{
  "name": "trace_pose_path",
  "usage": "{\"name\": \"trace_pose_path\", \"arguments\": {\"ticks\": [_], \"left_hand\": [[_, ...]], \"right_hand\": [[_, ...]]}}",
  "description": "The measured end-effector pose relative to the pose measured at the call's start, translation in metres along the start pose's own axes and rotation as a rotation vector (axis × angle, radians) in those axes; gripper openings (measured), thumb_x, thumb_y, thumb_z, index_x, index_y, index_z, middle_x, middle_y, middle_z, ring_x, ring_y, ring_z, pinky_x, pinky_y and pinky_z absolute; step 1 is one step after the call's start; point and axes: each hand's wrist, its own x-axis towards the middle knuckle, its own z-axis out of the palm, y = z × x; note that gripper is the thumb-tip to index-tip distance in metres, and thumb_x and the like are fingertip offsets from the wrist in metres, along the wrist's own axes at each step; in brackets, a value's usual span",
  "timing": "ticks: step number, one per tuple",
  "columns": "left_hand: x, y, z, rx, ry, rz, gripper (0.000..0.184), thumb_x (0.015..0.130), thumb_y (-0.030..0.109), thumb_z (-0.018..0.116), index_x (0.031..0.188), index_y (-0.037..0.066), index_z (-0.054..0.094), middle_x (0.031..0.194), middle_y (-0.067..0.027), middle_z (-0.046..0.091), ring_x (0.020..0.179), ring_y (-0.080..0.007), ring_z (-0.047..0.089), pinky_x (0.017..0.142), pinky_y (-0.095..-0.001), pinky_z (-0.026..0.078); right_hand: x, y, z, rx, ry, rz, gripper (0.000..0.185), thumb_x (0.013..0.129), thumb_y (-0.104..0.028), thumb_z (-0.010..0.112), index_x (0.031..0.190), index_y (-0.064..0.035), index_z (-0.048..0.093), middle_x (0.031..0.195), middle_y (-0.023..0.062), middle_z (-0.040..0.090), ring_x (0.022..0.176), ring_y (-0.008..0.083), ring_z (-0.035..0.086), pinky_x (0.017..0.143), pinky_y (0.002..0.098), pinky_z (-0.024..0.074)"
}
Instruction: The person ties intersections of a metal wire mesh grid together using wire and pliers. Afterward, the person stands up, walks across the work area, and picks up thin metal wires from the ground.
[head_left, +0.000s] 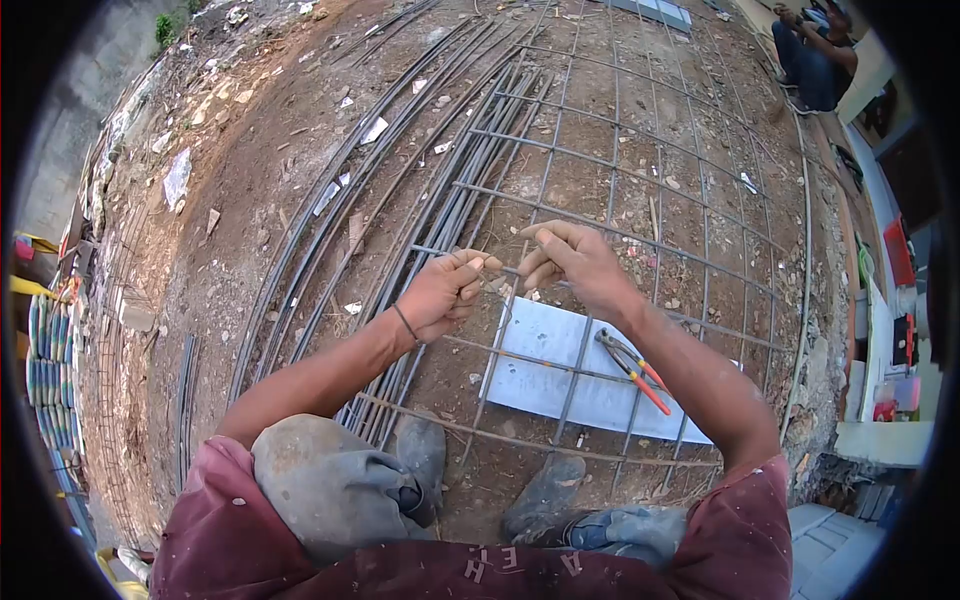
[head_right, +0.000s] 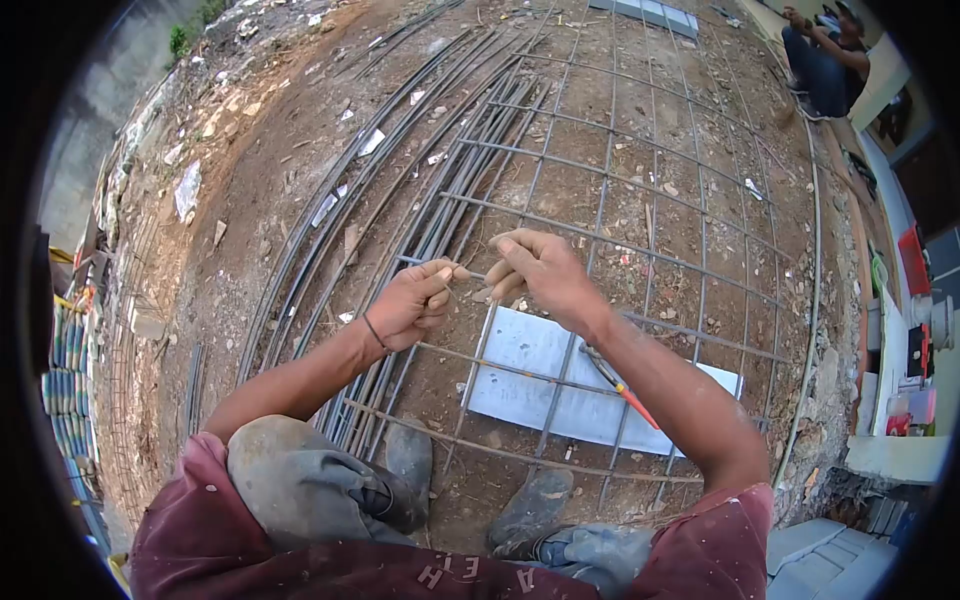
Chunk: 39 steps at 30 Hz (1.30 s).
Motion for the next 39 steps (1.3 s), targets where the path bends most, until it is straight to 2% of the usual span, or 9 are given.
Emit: {"name": "trace_pose_path", "arguments": {"ticks": [2, 9, 13, 17, 19, 21, 27, 33, 39], "left_hand": [[0.000, -0.005, -0.015, 0.111, 0.103, 0.035, 0.023, 0.110, 0.023, 0.052, 0.118, 0.005, 0.066, 0.063, 0.0065, 0.043, 0.052, -0.0039, 0.032, 0.045, -0.0210, 0.025], [0.006, 0.006, -0.002, 0.459, 0.067, 0.160, 0.023, 0.110, 0.022, 0.052, 0.114, 0.006, 0.068, 0.064, 0.0075, 0.045, 0.053, -0.0030, 0.034, 0.046, -0.0214, 0.026], [0.009, -0.003, -0.001, 0.514, -0.033, 0.119, 0.023, 0.109, 0.022, 0.052, 0.112, 0.007, 0.070, 0.064, 0.0083, 0.041, 0.053, -0.0035, 0.032, 0.047, -0.0213, 0.026], [0.018, -0.001, -0.009, 1.243, -0.295, 0.600, 0.023, 0.101, 0.014, 0.059, 0.109, -0.001, 0.073, 0.081, -0.0102, 0.071, 0.071, -0.0143, 0.066, 0.066, -0.0334, 0.051], [0.021, -0.003, -0.016, 1.317, -0.369, 0.506, 0.024, 0.098, 0.013, 0.059, 0.110, -0.003, 0.073, 0.092, -0.0204, 0.074, 0.086, -0.0197, 0.073, 0.077, -0.0384, 0.055], [0.023, -0.014, -0.026, 1.118, -0.329, 0.188, 0.027, 0.100, 0.016, 0.061, 0.118, -0.001, 0.072, 0.092, -0.0163, 0.075, 0.081, -0.0168, 0.072, 0.070, -0.0360, 0.055], [-0.002, -0.023, 0.019, 0.529, -0.138, 0.201, 0.046, 0.104, 0.022, 0.065, 0.145, 0.004, 0.058, 0.099, -0.0073, 0.077, 0.081, -0.0081, 0.065, 0.067, -0.0273, 0.051], [0.011, -0.028, 0.015, 0.618, -0.033, 0.490, 0.038, 0.104, 0.017, 0.063, 0.136, -0.002, 0.064, 0.087, -0.0043, 0.076, 0.080, -0.0071, 0.065, 0.069, -0.0259, 0.051], [0.004, -0.049, 0.010, 0.893, -0.195, 0.556, 0.029, 0.100, 0.013, 0.064, 0.125, -0.001, 0.072, 0.078, -0.0068, 0.076, 0.071, -0.0119, 0.065, 0.068, -0.0310, 0.052]], "right_hand": [[-0.004, 0.027, 0.014, 0.055, -0.085, 0.103, 0.031, 0.110, -0.019, 0.048, 0.120, 0.0058, 0.063, 0.075, 0.0044, 0.064, 0.061, 0.0123, 0.058, 0.061, 0.0272, 0.0487], [-0.039, 0.018, 0.014, -0.086, 0.093, -0.013, 0.021, 0.108, -0.014, 0.052, 0.111, 0.0025, 0.065, 0.064, -0.0050, 0.042, 0.055, 0.0032, 0.033, 0.051, 0.0251, 0.0291], [-0.038, 0.041, -0.012, -0.626, 0.265, -0.331, 0.018, 0.099, -0.015, 0.061, 0.100, -0.0021, 0.073, 0.080, 0.0090, 0.071, 0.064, 0.0200, 0.064, 0.061, 0.0372, 0.0477], [-0.040, 0.023, -0.031, -1.006, 0.295, -0.217, 0.015, 0.095, -0.016, 0.065, 0.096, -0.0041, 0.074, 0.087, 0.0169, 0.071, 0.075, 0.0326, 0.069, 0.069, 0.0424, 0.0508], [-0.042, 0.018, -0.022, -1.127, 0.214, -0.082, 0.015, 0.094, -0.018, 0.067, 0.097, -0.0049, 0.074, 0.085, 0.0211, 0.068, 0.079, 0.0371, 0.068, 0.071, 0.0420, 0.0510], [-0.045, 0.015, -0.017, -1.110, 0.169, -0.080, 0.016, 0.095, -0.018, 0.066, 0.096, -0.0038, 0.073, 0.085, 0.0206, 0.069, 0.079, 0.0368, 0.068, 0.071, 0.0425, 0.0511], [-0.037, 0.009, 0.009, -0.917, 0.075, -0.072, 0.017, 0.096, -0.017, 0.064, 0.095, -0.0016, 0.072, 0.087, 0.0203, 0.071, 0.081, 0.0385, 0.069, 0.073, 0.0444, 0.0518], [-0.030, 0.014, 0.000, -0.814, 0.227, -0.302, 0.012, 0.093, -0.012, 0.066, 0.096, -0.0027, 0.073, 0.086, 0.0188, 0.072, 0.080, 0.0372, 0.071, 0.072, 0.0449, 0.0536], [-0.030, 0.028, -0.029, -0.943, -0.141, -0.250, 0.012, 0.088, -0.007, 0.068, 0.098, -0.0042, 0.075, 0.089, 0.0151, 0.075, 0.085, 0.0339, 0.073, 0.074, 0.0426, 0.0553]]}}
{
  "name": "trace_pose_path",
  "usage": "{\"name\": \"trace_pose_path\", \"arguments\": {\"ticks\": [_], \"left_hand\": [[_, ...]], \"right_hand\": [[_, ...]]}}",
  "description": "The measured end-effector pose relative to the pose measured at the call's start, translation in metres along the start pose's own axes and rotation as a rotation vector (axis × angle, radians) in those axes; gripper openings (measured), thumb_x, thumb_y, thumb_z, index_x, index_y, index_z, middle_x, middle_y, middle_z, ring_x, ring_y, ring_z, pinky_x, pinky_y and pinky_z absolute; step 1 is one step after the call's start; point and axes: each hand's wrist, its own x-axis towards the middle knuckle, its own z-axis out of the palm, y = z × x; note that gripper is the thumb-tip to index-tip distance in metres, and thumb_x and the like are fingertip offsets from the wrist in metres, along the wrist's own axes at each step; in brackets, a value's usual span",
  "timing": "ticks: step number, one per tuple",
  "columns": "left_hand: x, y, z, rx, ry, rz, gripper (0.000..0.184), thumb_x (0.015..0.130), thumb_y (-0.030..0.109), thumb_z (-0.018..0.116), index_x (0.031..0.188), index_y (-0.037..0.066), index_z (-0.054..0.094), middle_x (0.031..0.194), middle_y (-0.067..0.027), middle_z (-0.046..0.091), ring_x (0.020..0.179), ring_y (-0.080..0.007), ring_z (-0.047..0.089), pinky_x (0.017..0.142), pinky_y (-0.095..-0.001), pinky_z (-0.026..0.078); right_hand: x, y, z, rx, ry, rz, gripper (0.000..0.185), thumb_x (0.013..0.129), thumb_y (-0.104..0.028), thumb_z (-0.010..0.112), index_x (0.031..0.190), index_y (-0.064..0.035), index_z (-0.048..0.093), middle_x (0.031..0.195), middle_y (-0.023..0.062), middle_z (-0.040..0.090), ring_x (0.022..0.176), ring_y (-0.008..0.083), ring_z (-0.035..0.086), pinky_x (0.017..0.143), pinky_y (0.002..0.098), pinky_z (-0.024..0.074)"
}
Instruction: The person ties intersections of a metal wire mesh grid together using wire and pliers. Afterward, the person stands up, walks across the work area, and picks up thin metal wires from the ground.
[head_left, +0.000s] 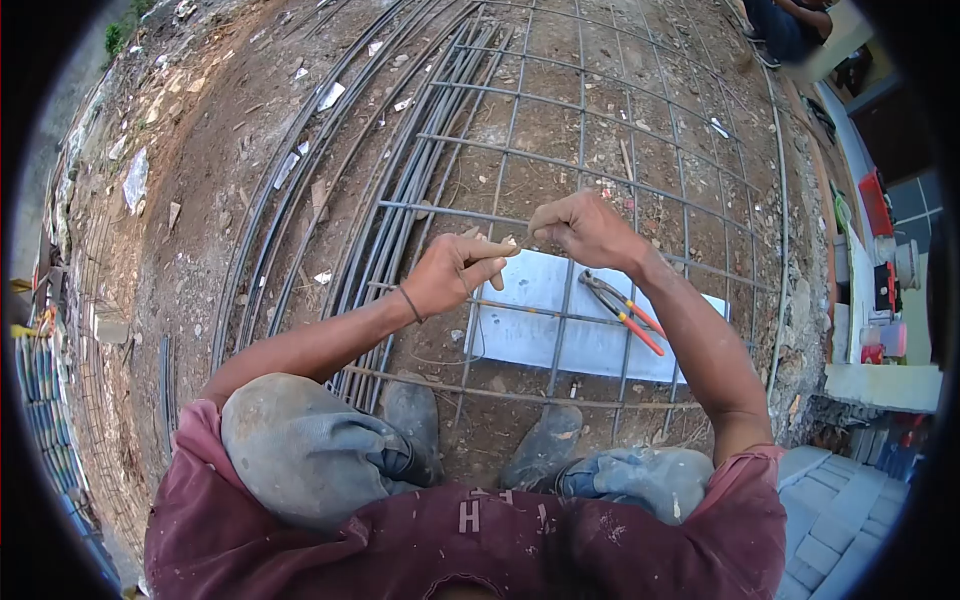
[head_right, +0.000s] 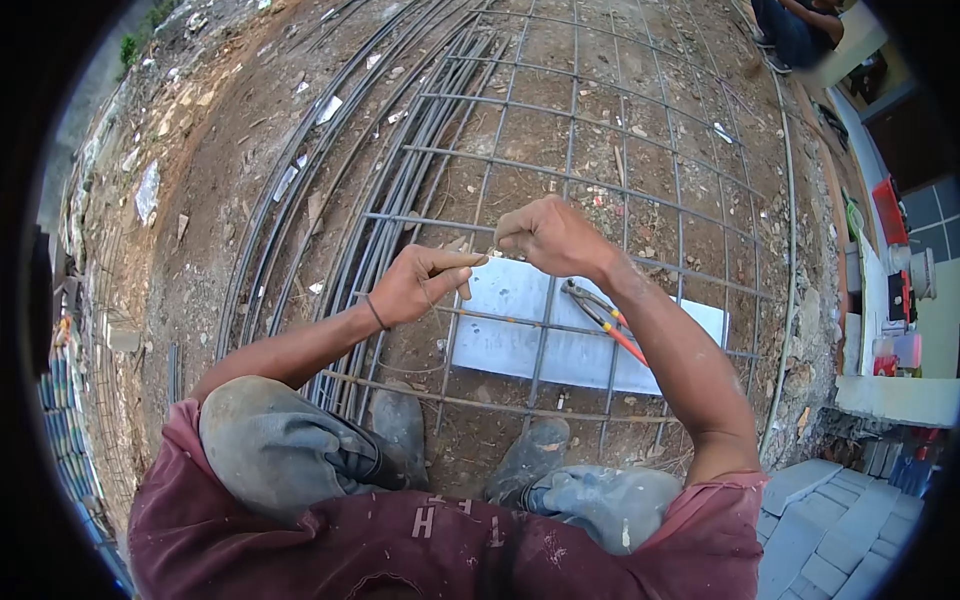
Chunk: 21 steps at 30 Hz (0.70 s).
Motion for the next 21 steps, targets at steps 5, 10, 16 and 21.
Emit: {"name": "trace_pose_path", "arguments": {"ticks": [5, 10, 16, 21], "left_hand": [[-0.033, -0.029, 0.019, -0.226, 0.280, -0.376, 0.034, 0.102, 0.014, 0.062, 0.132, -0.002, 0.067, 0.084, -0.0082, 0.077, 0.065, -0.0086, 0.059, 0.061, -0.0266, 0.047], [-0.038, -0.059, 0.000, -0.634, 0.656, -0.955, 0.033, 0.103, 0.005, 0.054, 0.135, -0.001, 0.061, 0.085, -0.0110, 0.072, 0.052, -0.0053, 0.047, 0.044, -0.0205, 0.037], [-0.046, -0.046, -0.007, -0.472, 0.468, -1.028, 0.032, 0.102, 0.003, 0.053, 0.132, -0.003, 0.062, 0.080, -0.0097, 0.071, 0.049, -0.0070, 0.045, 0.043, -0.0220, 0.037], [-0.042, -0.077, -0.026, -0.102, 0.312, -0.948, 0.030, 0.101, 0.006, 0.056, 0.127, -0.002, 0.069, 0.077, -0.0063, 0.072, 0.052, -0.0079, 0.053, 0.045, -0.0261, 0.042]], "right_hand": [[0.003, 0.029, 0.003, -0.055, 0.150, -0.062, 0.024, 0.088, -0.008, 0.071, 0.111, -0.0060, 0.075, 0.099, 0.0156, 0.076, 0.092, 0.0326, 0.074, 0.078, 0.0413, 0.0555], [-0.004, 0.039, -0.012, -0.042, 0.159, 0.232, 0.043, 0.090, -0.013, 0.073, 0.132, -0.0034, 0.065, 0.102, 0.0204, 0.075, 0.092, 0.0309, 0.074, 0.080, 0.0401, 0.0562], [-0.017, 0.062, 0.000, -0.011, 0.144, 0.234, 0.038, 0.090, -0.015, 0.073, 0.126, -0.0025, 0.068, 0.101, 0.0198, 0.075, 0.086, 0.0292, 0.073, 0.078, 0.0403, 0.0556], [-0.037, 0.074, -0.001, -0.048, 0.080, 0.344, 0.030, 0.091, -0.017, 0.073, 0.118, -0.0020, 0.072, 0.101, 0.0218, 0.074, 0.090, 0.0319, 0.073, 0.080, 0.0415, 0.0557]]}}
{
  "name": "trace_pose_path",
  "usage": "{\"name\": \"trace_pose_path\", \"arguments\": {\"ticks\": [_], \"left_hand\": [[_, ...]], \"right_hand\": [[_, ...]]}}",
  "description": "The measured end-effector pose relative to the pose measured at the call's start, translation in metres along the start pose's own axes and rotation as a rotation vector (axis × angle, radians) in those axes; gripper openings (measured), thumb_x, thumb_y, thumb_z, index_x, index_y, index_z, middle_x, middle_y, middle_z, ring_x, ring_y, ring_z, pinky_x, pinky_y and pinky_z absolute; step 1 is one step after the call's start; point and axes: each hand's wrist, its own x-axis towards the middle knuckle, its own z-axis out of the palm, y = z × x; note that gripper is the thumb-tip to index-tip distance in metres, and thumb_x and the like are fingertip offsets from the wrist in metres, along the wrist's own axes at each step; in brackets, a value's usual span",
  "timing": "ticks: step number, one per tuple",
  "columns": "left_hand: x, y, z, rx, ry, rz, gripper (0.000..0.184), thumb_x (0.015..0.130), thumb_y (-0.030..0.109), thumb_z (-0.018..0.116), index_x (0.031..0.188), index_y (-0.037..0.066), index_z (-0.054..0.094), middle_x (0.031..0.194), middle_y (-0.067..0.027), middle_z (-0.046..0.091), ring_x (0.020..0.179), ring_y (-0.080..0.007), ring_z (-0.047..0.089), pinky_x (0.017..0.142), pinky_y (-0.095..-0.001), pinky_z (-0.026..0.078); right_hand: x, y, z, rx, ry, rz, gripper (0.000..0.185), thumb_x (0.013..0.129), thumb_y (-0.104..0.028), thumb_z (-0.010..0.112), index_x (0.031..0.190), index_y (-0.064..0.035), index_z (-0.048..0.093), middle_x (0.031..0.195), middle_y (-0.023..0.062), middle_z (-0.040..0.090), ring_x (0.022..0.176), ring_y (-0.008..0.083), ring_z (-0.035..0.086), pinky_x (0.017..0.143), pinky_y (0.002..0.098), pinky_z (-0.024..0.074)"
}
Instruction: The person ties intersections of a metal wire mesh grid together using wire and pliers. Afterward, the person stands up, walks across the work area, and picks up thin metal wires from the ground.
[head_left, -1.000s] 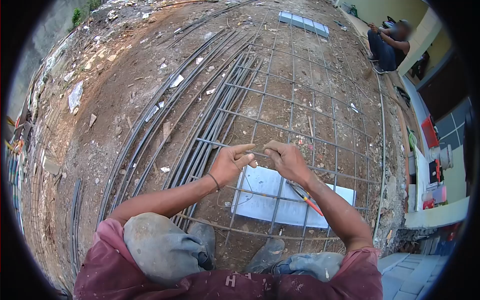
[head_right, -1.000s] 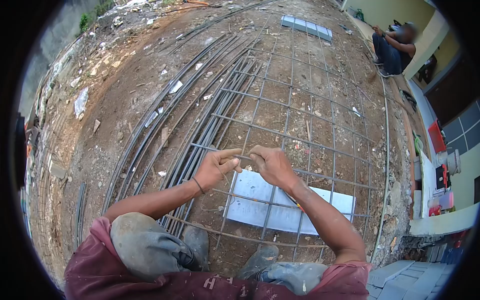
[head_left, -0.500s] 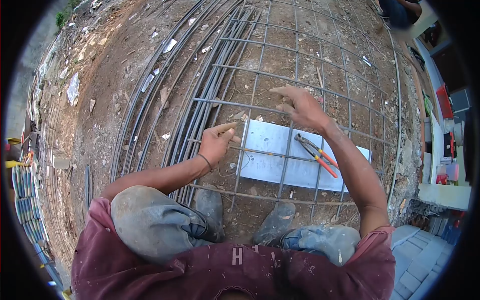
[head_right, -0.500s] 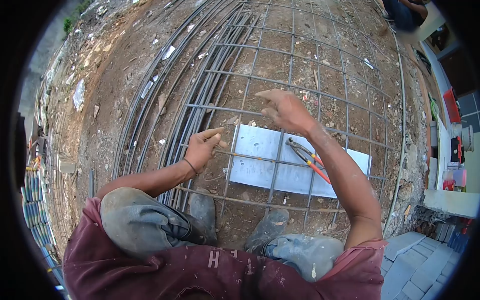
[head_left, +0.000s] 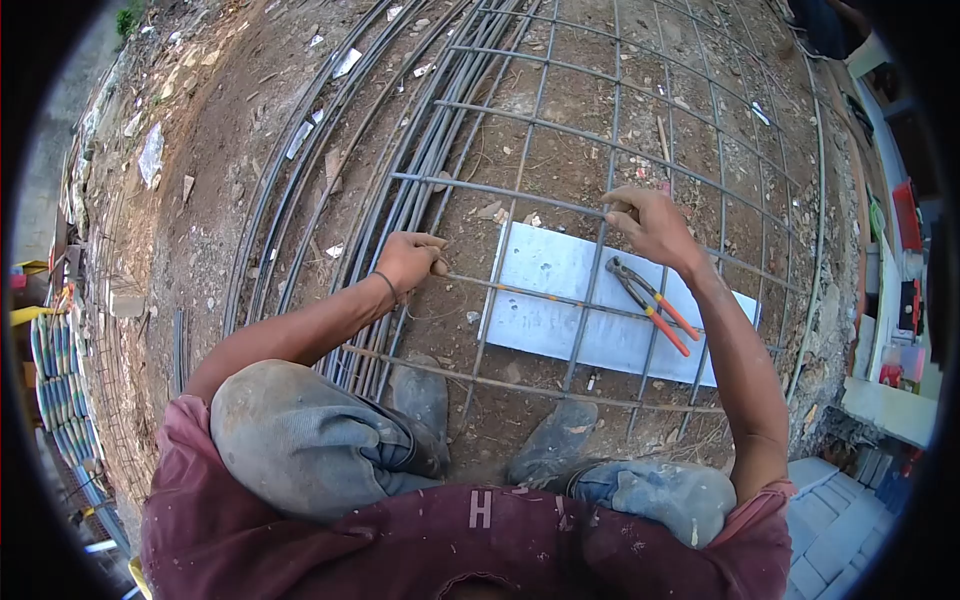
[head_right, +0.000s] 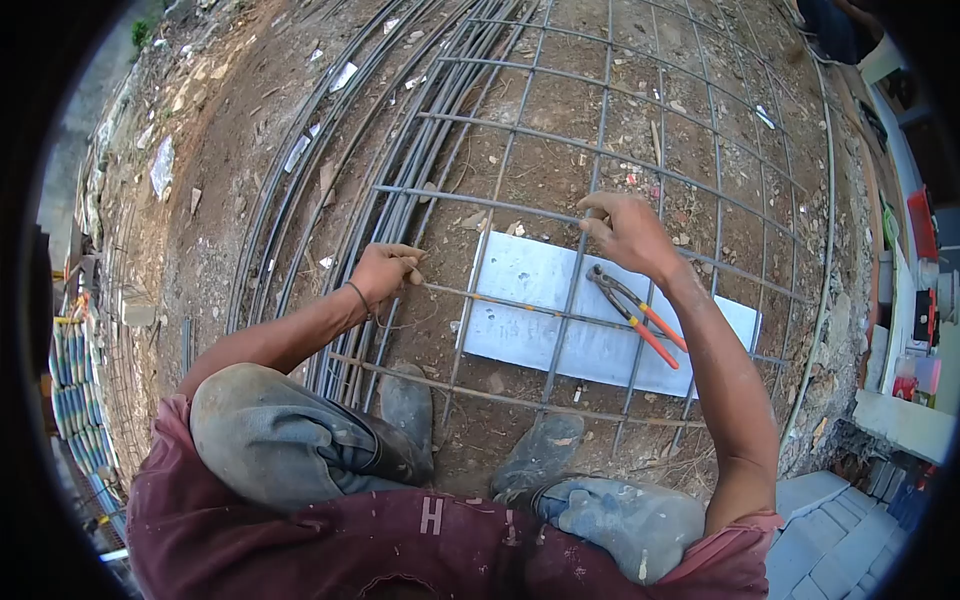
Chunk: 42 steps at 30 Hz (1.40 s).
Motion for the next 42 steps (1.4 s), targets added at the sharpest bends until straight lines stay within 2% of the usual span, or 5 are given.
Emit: {"name": "trace_pose_path", "arguments": {"ticks": [11, 20, 23, 28, 42], "left_hand": [[0.124, 0.026, 0.046, -0.011, -0.587, 0.061, 0.034, 0.102, 0.007, 0.057, 0.132, 0.011, 0.071, 0.068, -0.0002, 0.063, 0.048, -0.0075, 0.041, 0.042, -0.0271, 0.033], [0.143, 0.009, 0.056, 0.077, -0.335, 0.223, 0.025, 0.101, 0.007, 0.058, 0.121, 0.006, 0.074, 0.073, 0.0014, 0.067, 0.055, -0.0078, 0.050, 0.049, -0.0271, 0.040], [0.142, 0.009, 0.061, -0.095, -0.372, 0.271, 0.026, 0.102, 0.008, 0.059, 0.124, 0.005, 0.072, 0.074, 0.0023, 0.066, 0.053, -0.0083, 0.046, 0.048, -0.0275, 0.038], [0.096, 0.035, 0.037, -0.567, -0.555, -0.366, 0.023, 0.107, 0.011, 0.051, 0.123, 0.007, 0.068, 0.066, 0.0070, 0.051, 0.048, -0.0011, 0.034, 0.039, -0.0186, 0.028], [0.076, 0.074, 0.076, -0.870, -0.144, -0.459, 0.023, 0.102, 0.002, 0.039, 0.097, 0.005, 0.061, 0.071, 0.0004, 0.058, 0.047, -0.0024, 0.044, 0.039, -0.0189, 0.034]], "right_hand": [[0.023, -0.026, 0.074, -0.417, 0.095, -0.413, 0.021, 0.087, -0.010, 0.063, 0.105, -0.0086, 0.073, 0.089, 0.0135, 0.061, 0.090, 0.0327, 0.062, 0.076, 0.0486, 0.0492], [0.050, -0.017, 0.101, -0.642, 0.256, -0.690, 0.021, 0.087, -0.013, 0.058, 0.104, -0.0048, 0.068, 0.094, 0.0103, 0.057, 0.098, 0.0271, 0.057, 0.081, 0.0412, 0.0454], [0.059, -0.009, 0.111, -0.591, 0.242, -0.700, 0.013, 0.086, -0.013, 0.059, 0.094, -0.0054, 0.065, 0.090, 0.0091, 0.057, 0.092, 0.0255, 0.060, 0.076, 0.0393, 0.0484], [0.054, -0.010, 0.112, -0.556, 0.297, -0.541, 0.006, 0.087, -0.012, 0.059, 0.086, -0.0069, 0.060, 0.087, 0.0093, 0.057, 0.084, 0.0258, 0.065, 0.067, 0.0401, 0.0534], [0.056, -0.032, 0.107, -0.320, 0.269, -0.166, 0.008, 0.083, -0.012, 0.064, 0.083, -0.0043, 0.062, 0.088, 0.0169, 0.064, 0.079, 0.0383, 0.069, 0.069, 0.0508, 0.0554]]}}
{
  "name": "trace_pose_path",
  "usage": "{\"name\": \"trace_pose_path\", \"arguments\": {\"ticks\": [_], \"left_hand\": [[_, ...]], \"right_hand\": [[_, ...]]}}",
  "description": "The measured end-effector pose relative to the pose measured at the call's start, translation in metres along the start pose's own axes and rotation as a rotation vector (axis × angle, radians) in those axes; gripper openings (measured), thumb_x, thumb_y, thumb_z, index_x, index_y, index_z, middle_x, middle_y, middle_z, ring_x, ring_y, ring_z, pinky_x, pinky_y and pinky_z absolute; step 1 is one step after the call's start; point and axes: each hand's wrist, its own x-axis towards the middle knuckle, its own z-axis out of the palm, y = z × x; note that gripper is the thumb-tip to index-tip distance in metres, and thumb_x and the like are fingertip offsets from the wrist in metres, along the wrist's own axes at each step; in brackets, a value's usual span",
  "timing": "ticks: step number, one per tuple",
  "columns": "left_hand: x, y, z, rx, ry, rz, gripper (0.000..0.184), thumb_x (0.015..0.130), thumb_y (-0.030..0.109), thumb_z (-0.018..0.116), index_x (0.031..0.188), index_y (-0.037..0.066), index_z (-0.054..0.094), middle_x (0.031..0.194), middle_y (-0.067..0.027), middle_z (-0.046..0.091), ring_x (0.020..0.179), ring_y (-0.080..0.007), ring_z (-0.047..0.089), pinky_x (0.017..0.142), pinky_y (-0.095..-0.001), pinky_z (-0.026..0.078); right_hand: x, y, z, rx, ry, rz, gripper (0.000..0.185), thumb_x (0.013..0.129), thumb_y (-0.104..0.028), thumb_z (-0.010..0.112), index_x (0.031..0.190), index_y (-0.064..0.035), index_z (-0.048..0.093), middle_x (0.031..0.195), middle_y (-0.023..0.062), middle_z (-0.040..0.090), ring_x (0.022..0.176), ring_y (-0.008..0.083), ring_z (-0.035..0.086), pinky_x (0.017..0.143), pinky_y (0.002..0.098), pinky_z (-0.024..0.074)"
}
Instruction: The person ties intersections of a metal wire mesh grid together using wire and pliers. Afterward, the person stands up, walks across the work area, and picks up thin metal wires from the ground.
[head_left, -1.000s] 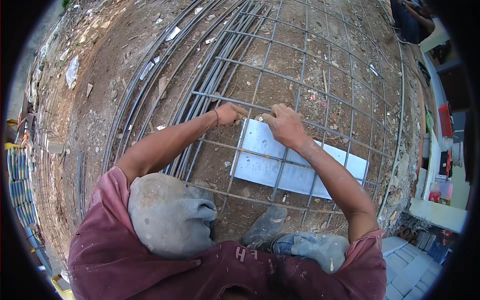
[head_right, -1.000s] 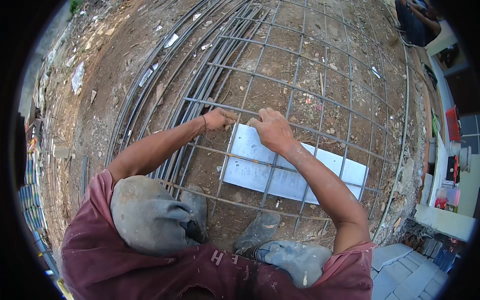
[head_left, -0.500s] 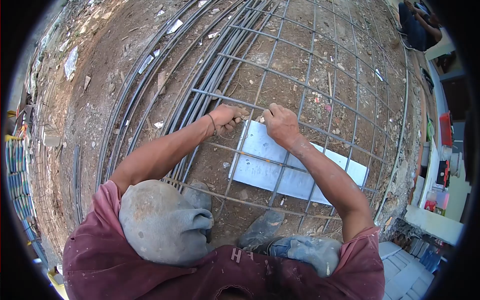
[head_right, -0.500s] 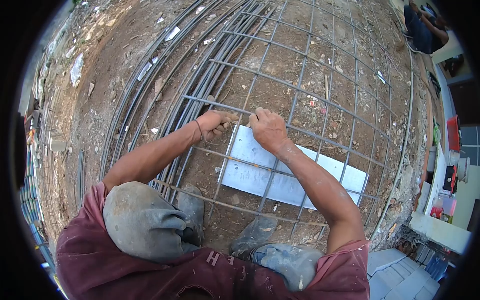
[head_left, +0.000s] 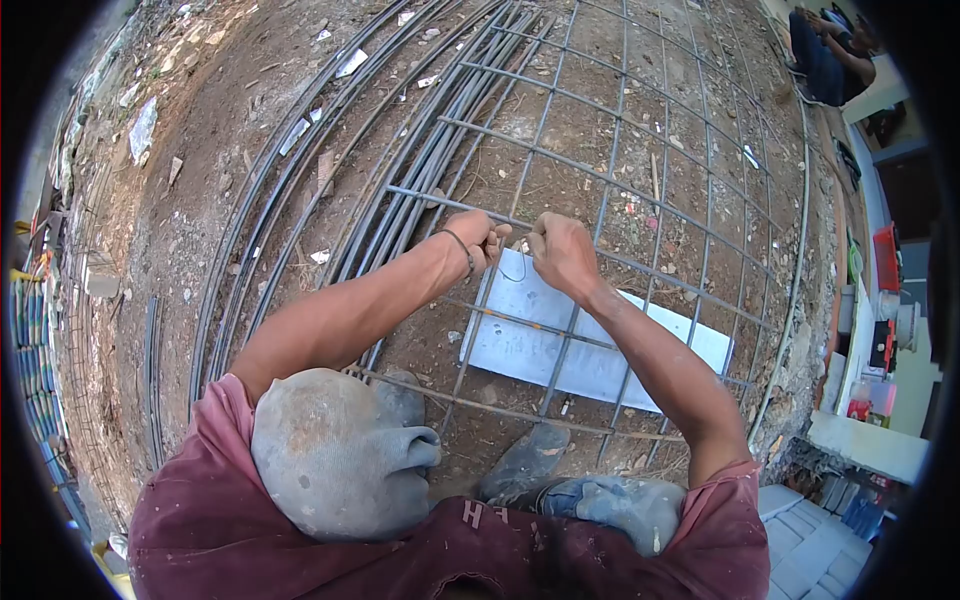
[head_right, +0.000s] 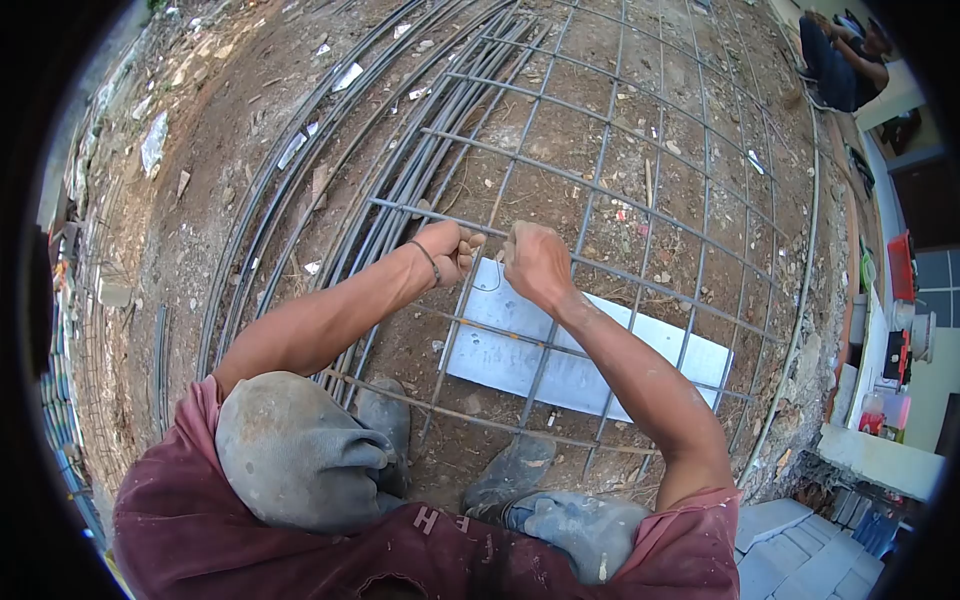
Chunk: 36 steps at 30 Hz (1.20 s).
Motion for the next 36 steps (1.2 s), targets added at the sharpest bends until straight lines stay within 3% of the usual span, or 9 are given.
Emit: {"name": "trace_pose_path", "arguments": {"ticks": [3, 9, 15, 19, 22, 26, 29, 31, 36], "left_hand": [[-0.002, 0.000, -0.006, 0.063, -0.050, -0.015, 0.022, 0.105, 0.005, 0.041, 0.100, 0.008, 0.062, 0.072, 0.0011, 0.061, 0.048, -0.0020, 0.044, 0.044, -0.0182, 0.041], [-0.018, -0.016, -0.014, 0.533, -0.097, 0.346, 0.016, 0.102, 0.010, 0.052, 0.103, 0.006, 0.067, 0.076, -0.0009, 0.066, 0.052, -0.0087, 0.046, 0.050, -0.0270, 0.040], [0.019, -0.042, -0.024, 1.107, 0.266, 1.169, 0.031, 0.095, 0.018, 0.058, 0.116, -0.002, 0.071, 0.073, -0.0141, 0.073, 0.069, -0.0286, 0.071, 0.067, -0.0421, 0.053], [-0.009, -0.025, -0.013, 1.155, 0.142, 1.260, 0.037, 0.092, 0.019, 0.062, 0.123, -0.001, 0.069, 0.080, -0.0243, 0.072, 0.083, -0.0360, 0.074, 0.076, -0.0429, 0.056], [-0.019, -0.006, -0.006, 1.323, 0.083, 1.130, 0.035, 0.090, 0.020, 0.067, 0.118, -0.002, 0.073, 0.088, -0.0290, 0.071, 0.086, -0.0382, 0.074, 0.079, -0.0423, 0.056], [-0.002, 0.012, -0.006, 1.413, 0.029, 1.021, 0.032, 0.090, 0.023, 0.072, 0.111, -0.001, 0.077, 0.095, -0.0279, 0.073, 0.089, -0.0367, 0.074, 0.081, -0.0418, 0.056], [0.008, 0.016, -0.005, 1.474, 0.035, 1.014, 0.031, 0.091, 0.024, 0.074, 0.111, -0.001, 0.077, 0.098, -0.0244, 0.076, 0.089, -0.0316, 0.076, 0.082, -0.0390, 0.056], [0.007, 0.020, -0.004, 1.374, 0.034, 0.842, 0.031, 0.093, 0.022, 0.073, 0.112, -0.001, 0.076, 0.099, -0.0232, 0.077, 0.091, -0.0256, 0.076, 0.083, -0.0378, 0.056], [0.013, 0.025, -0.004, 1.214, -0.013, 0.683, 0.025, 0.097, 0.020, 0.072, 0.111, 0.000, 0.079, 0.066, 0.0027, 0.063, 0.053, -0.0065, 0.048, 0.048, -0.0288, 0.038]], "right_hand": [[0.021, 0.002, -0.020, 0.204, -0.132, 0.067, 0.010, 0.080, -0.011, 0.066, 0.085, -0.0031, 0.063, 0.090, 0.0172, 0.066, 0.083, 0.0409, 0.069, 0.072, 0.0529, 0.0547], [0.103, -0.004, -0.014, -0.024, -0.185, -0.590, 0.007, 0.075, -0.014, 0.068, 0.074, -0.0072, 0.067, 0.085, 0.0113, 0.068, 0.084, 0.0375, 0.070, 0.072, 0.0508, 0.0550], [0.182, 0.031, 0.047, 0.079, -0.798, -0.515, 0.008, 0.071, -0.016, 0.076, 0.074, -0.0075, 0.077, 0.082, 0.0118, 0.077, 0.075, 0.0319, 0.073, 0.064, 0.0474, 0.0535], [0.184, -0.003, 0.050, -0.289, -0.993, -0.367, 0.016, 0.073, -0.016, 0.077, 0.084, -0.0056, 0.081, 0.087, 0.0137, 0.077, 0.074, 0.0287, 0.072, 0.064, 0.0430, 0.0536], [0.198, 0.007, 0.092, -0.262, -1.237, -0.446, 0.020, 0.074, -0.015, 0.073, 0.087, -0.0010, 0.080, 0.090, 0.0163, 0.077, 0.076, 0.0292, 0.071, 0.066, 0.0429, 0.0557], [0.174, 0.016, 0.078, -0.239, -1.006, -0.435, 0.020, 0.074, -0.013, 0.067, 0.088, -0.0040, 0.079, 0.091, 0.0203, 0.075, 0.080, 0.0344, 0.072, 0.070, 0.0457, 0.0567], [0.140, 0.033, 0.042, 0.342, -0.389, -0.359, 0.023, 0.075, -0.010, 0.066, 0.093, -0.0055, 0.079, 0.091, 0.0237, 0.074, 0.083, 0.0387, 0.073, 0.074, 0.0464, 0.0564], [0.108, 0.041, 0.013, 0.360, 0.084, 0.101, 0.026, 0.077, -0.009, 0.066, 0.100, -0.0075, 0.079, 0.087, 0.0261, 0.071, 0.085, 0.0413, 0.071, 0.077, 0.0459, 0.0559], [0.074, 0.085, 0.040, 0.627, -0.446, 0.366, 0.026, 0.084, -0.005, 0.066, 0.108, -0.0039, 0.078, 0.092, 0.0166, 0.077, 0.085, 0.0283, 0.073, 0.076, 0.0428, 0.0575]]}}
